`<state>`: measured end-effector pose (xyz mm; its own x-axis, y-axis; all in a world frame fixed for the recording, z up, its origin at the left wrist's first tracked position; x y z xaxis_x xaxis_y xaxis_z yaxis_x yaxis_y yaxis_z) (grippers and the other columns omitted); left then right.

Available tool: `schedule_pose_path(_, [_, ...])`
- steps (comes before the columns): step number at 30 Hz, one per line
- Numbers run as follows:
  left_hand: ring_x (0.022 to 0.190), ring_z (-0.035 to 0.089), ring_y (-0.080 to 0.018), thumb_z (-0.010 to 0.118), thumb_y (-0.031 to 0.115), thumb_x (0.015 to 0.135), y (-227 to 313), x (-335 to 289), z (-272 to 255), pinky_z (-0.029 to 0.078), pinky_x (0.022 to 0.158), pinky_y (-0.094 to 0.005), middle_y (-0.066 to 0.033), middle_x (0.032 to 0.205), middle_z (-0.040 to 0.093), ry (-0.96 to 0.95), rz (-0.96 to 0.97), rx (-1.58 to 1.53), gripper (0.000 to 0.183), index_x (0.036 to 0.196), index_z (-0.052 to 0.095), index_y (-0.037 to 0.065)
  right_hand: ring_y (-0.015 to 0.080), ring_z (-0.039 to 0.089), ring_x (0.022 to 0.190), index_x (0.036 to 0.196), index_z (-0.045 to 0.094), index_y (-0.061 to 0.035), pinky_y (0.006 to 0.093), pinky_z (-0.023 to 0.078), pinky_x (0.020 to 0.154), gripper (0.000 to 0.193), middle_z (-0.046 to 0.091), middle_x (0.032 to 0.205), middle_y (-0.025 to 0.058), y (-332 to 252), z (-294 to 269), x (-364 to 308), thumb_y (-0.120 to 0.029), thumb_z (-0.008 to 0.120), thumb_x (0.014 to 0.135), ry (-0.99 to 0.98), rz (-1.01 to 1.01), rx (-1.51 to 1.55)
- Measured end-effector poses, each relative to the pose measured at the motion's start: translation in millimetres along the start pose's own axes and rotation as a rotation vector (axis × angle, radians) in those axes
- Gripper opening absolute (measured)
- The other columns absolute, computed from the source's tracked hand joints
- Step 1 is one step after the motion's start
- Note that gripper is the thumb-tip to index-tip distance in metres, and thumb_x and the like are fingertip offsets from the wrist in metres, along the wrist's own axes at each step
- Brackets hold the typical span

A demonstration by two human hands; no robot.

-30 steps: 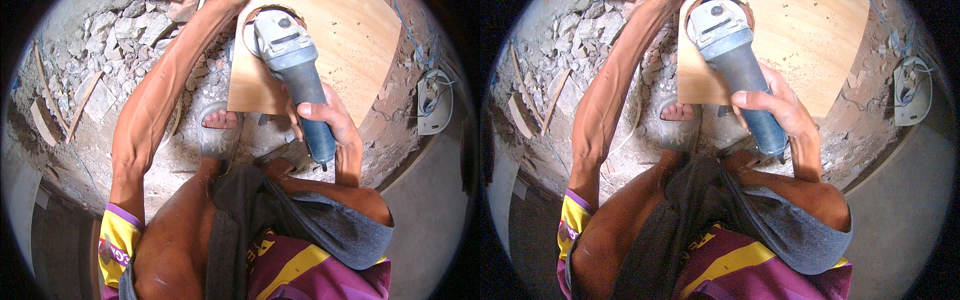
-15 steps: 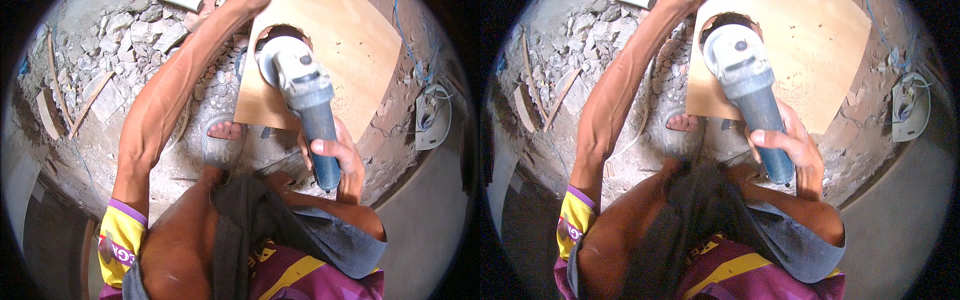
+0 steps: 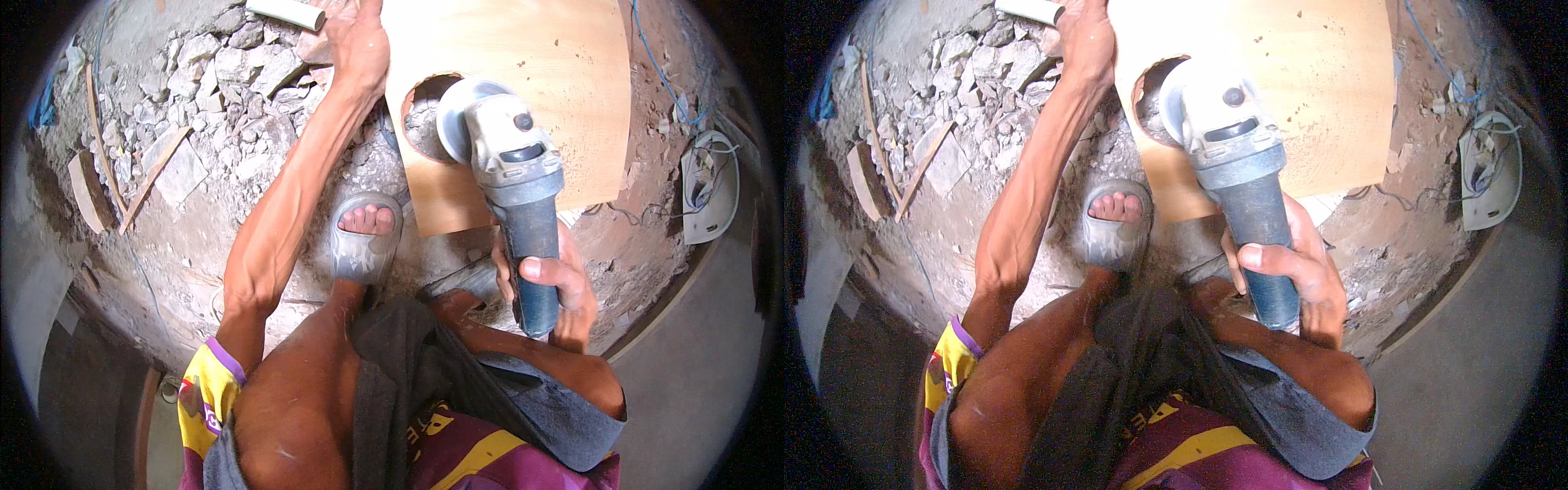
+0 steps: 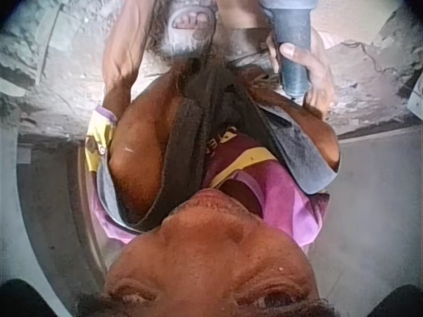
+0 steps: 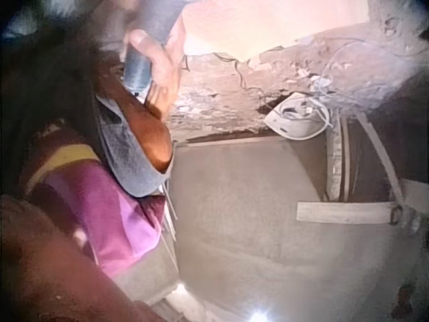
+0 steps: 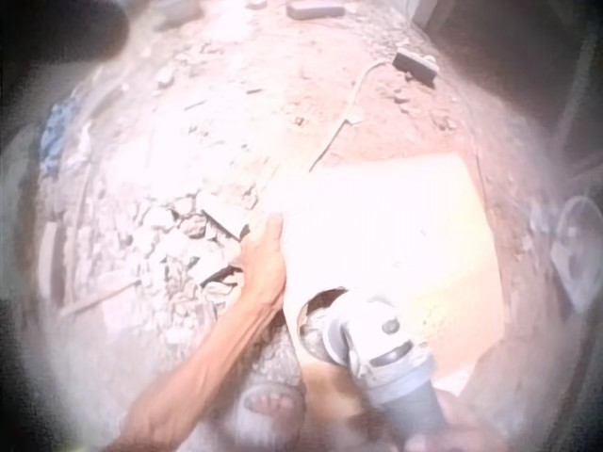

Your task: The person uses an angle grinder to cut a circular hole in a rectangular piece of plywood. They hold the wood steady with one hand while operating the tool with the other, then lift the finished piece and walk to a tiled area to hand it to another person.

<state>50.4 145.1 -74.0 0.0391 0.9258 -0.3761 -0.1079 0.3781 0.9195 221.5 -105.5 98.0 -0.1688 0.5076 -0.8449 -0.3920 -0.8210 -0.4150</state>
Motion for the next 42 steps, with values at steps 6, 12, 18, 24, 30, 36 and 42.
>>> schedule_pose_path(6, [0.128,0.063,-0.0289,0.054,0.037,0.116,11.4,-19.0,-16.6,0.047,0.112,-0.0412,-0.022,0.14,0.07,0.131,0.022,0.075,0.057,0.142,0.064,-0.012,0.0209,0.063,0.057,0.134,0.054,0.0073,0.0315,0.053,0.052,0.077,0.064,0.079,0.015,17.7,3.2,9.8,-0.034,0.084,0.077,-0.034,0.061,-0.032])
schedule_pose_path(12, [0.13,0.061,-0.0295,0.054,0.033,0.115,9.6,-13.7,-17.7,0.046,0.114,-0.0402,-0.0216,0.143,0.068,0.077,0.106,0.015,0.053,0.143,0.063,-0.012,0.0209,0.064,0.053,0.134,0.053,0.0087,0.0313,0.055,0.049,0.078,0.065,0.078,0.0157,22.9,5.5,23.1,-0.036,0.084,0.077,-0.035,0.062,-0.061])
schedule_pose_path(18, [0.128,0.062,-0.0288,0.056,0.03,0.115,12.2,-15.1,-14.9,0.046,0.113,-0.0403,-0.0207,0.142,0.069,0.077,0.144,-0.066,0.052,0.145,0.061,-0.011,0.0219,0.065,0.054,0.134,0.053,0.0091,0.0322,0.056,0.049,0.077,0.065,0.079,0.0161,23.6,7.5,33.6,-0.036,0.083,0.078,-0.047,0.061,-0.088])
schedule_pose_path(24, [0.129,0.061,-0.0294,0.056,0.031,0.115,17.0,-15.9,-15.0,0.046,0.114,-0.0405,-0.0214,0.142,0.068,0.085,0.17,-0.06,0.052,0.146,0.06,-0.011,0.023,0.065,0.053,0.134,0.053,0.0084,0.0327,0.056,0.049,0.077,0.065,0.08,0.0167,23.9,8.1,35.5,-0.036,0.083,0.078,-0.05,0.059,-0.067])
schedule_pose_path(30, [0.132,0.06,-0.0315,0.056,0.031,0.114,12.3,-13.1,-20.0,0.044,0.116,-0.041,-0.0234,0.145,0.066,0.124,0.173,0.002,0.054,0.147,0.058,-0.012,0.0201,0.064,0.056,0.127,0.055,0.0044,0.0322,0.054,0.051,0.063,0.065,0.079,0.014,18.6,14.0,35.5,-0.036,0.08,0.084,-0.083,0.043,-0.089])
schedule_pose_path(36, [0.133,0.06,-0.0326,0.057,0.033,0.114,10.2,-12.3,-19.1,0.044,0.116,-0.0417,-0.0244,0.146,0.066,0.129,0.164,0.018,0.056,0.146,0.059,-0.013,0.0186,0.063,0.057,0.122,0.058,0.003,0.0321,0.051,0.052,0.056,0.064,0.078,0.0122,15.7,14.6,34.2,-0.036,0.077,0.086,-0.094,0.022,-0.112])
schedule_pose_path(42, [0.132,0.061,-0.0328,0.058,0.036,0.113,3.1,-12.4,-23.3,0.044,0.116,-0.0419,-0.0258,0.145,0.067,0.145,0.104,0.011,0.058,0.145,0.06,-0.013,0.0198,0.064,0.056,0.129,0.057,0.006,0.0313,0.053,0.051,0.067,0.065,0.08,0.0147,18.0,12.8,36.4,-0.036,0.079,0.083,-0.066,0.032,-0.104])
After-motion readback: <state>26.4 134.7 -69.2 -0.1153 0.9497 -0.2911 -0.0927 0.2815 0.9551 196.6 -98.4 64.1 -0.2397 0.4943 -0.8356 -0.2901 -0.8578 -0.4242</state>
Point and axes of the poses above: each hand's wrist, its own x-axis towards the middle knuckle, its own z-axis out of the palm, y = z × x, the point moved 9 cm from there along x, towards the middle knuckle
